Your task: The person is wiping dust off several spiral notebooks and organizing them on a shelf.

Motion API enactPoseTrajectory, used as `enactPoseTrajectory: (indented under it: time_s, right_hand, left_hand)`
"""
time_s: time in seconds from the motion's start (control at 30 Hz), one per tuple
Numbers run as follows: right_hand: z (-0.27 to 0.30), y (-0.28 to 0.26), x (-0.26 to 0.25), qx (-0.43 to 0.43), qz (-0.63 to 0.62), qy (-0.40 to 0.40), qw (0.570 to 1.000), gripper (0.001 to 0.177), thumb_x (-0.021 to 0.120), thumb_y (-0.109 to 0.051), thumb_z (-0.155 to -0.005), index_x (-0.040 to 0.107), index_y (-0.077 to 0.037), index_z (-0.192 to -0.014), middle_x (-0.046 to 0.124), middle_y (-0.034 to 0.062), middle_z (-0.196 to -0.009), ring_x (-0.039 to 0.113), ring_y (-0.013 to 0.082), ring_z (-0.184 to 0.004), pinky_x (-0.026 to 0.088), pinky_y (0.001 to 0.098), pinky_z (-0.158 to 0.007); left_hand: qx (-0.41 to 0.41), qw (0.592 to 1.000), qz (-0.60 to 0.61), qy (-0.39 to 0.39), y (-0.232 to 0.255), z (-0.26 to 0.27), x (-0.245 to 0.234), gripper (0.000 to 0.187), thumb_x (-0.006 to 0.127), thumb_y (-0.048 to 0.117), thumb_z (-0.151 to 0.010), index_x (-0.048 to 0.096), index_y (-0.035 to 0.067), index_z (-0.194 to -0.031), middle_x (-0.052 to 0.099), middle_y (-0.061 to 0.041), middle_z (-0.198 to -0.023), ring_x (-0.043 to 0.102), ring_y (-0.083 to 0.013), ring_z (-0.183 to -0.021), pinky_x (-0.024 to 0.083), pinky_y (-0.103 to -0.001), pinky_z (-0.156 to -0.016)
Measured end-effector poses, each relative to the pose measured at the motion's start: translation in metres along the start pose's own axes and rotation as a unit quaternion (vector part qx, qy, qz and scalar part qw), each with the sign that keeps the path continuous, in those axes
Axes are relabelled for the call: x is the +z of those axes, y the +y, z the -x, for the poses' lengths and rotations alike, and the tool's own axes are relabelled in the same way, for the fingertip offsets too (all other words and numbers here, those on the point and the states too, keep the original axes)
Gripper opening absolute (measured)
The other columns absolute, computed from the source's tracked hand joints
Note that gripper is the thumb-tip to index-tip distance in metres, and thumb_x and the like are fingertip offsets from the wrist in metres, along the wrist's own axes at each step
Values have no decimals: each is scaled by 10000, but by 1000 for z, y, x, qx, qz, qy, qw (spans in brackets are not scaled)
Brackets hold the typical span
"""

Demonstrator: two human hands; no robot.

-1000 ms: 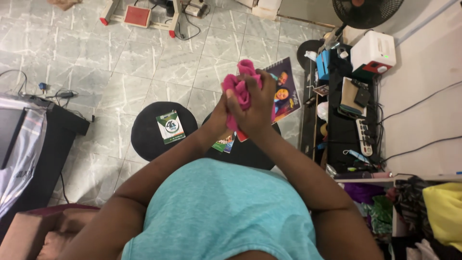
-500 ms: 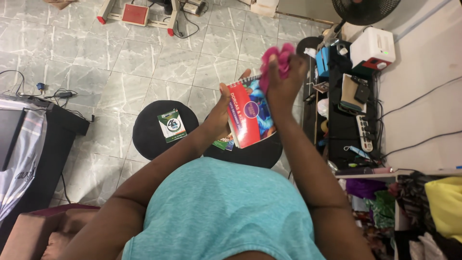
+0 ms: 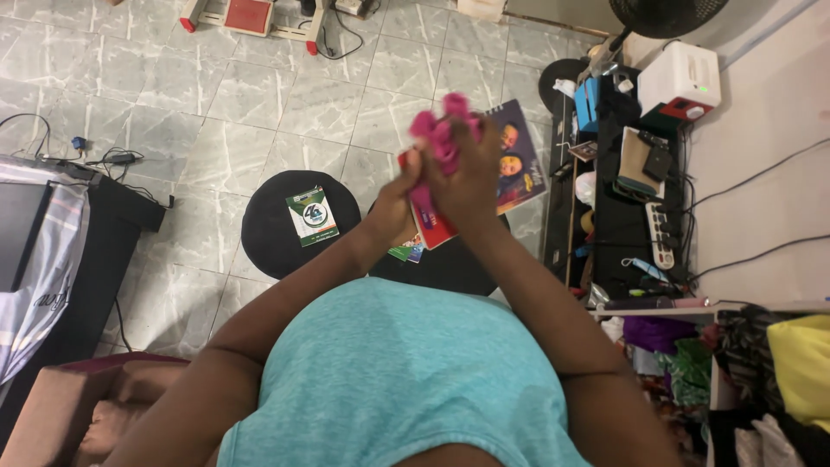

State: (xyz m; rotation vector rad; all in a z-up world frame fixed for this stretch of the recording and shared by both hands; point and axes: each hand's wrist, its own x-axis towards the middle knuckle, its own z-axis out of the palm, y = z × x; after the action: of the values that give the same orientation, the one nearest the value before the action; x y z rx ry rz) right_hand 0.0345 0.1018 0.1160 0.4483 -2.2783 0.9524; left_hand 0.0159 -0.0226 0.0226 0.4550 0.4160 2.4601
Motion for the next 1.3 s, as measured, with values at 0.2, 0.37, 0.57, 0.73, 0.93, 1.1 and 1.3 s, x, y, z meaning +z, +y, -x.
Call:
enactPoseTrajectory:
  time_s: [0.2, 0.37, 0.57, 0.73, 0.93, 1.1, 1.3]
  right_hand:
    - [-6, 55, -11, 52, 91, 132, 986, 426, 757, -390, -1025, 607, -70, -1263, 517, 221, -1254, 592, 373, -1151, 519, 457, -963]
    - [17, 49, -9, 37, 34, 106, 993, 447, 739, -402, -1037, 585, -73, -1298, 513, 213, -1295, 577, 375, -1191, 498, 462, -1020]
    - [51, -3, -17, -128, 55, -22, 990, 464, 827, -395, -858, 662, -121, -1194, 537, 230, -1279, 549, 388, -1134, 466, 505, -964]
    - [28, 37, -31, -65, 45, 39, 996, 328, 808, -327, -978, 617, -113, -1137, 562, 168, -1342, 556, 368, -1281, 467, 500, -1096]
    - [15, 143, -44, 107, 38, 165, 980, 431, 759, -393, -1041, 610, -47, -1250, 539, 201, -1273, 560, 338, -1216, 465, 476, -1053]
    - [12, 114, -39, 424, -604, 114, 666, 543, 680, -514, -891, 615, -79, -1209, 675, 105, -1108, 697, 252, -1003, 601, 430, -876]
    - [53, 129, -9, 322, -788, -13, 525, 436, 666, -433, -1114, 578, -51, -1305, 669, 74, -976, 695, 203, -795, 595, 323, -696]
  left_hand:
    - [49, 993, -100, 29, 8, 5, 44, 682, 437, 510, -1074, 209, 274, -1671, 371, -91, -1570, 495, -264, -1417, 442, -509, -1200]
    - [93, 992, -82, 31, 9, -2, 36, 703, 449, 504, -1107, 190, 253, -1711, 456, -95, -1447, 549, -255, -1287, 490, -473, -1123]
    - [101, 993, -41, 50, 6, -8, 19, 734, 487, 510, -1099, 215, 147, -1676, 539, -151, -1410, 575, -276, -1286, 494, -451, -1125]
    - [130, 990, -50, 10, 13, -10, 37, 746, 511, 494, -1096, 200, 206, -1710, 505, -118, -1433, 554, -272, -1355, 470, -478, -1185]
    - [104, 993, -64, -1, 18, -5, 51, 722, 504, 501, -1058, 210, 195, -1643, 481, -156, -1501, 524, -325, -1395, 479, -542, -1162]
    - [198, 969, -90, 116, 19, -8, 48, 675, 555, 444, -1007, 224, 263, -1566, 473, -116, -1371, 537, -309, -1311, 524, -539, -1072]
    - [220, 934, -230, 160, 10, -7, 18, 578, 691, 246, -1047, 389, 92, -1515, 559, -99, -1271, 616, -185, -1169, 561, -351, -954]
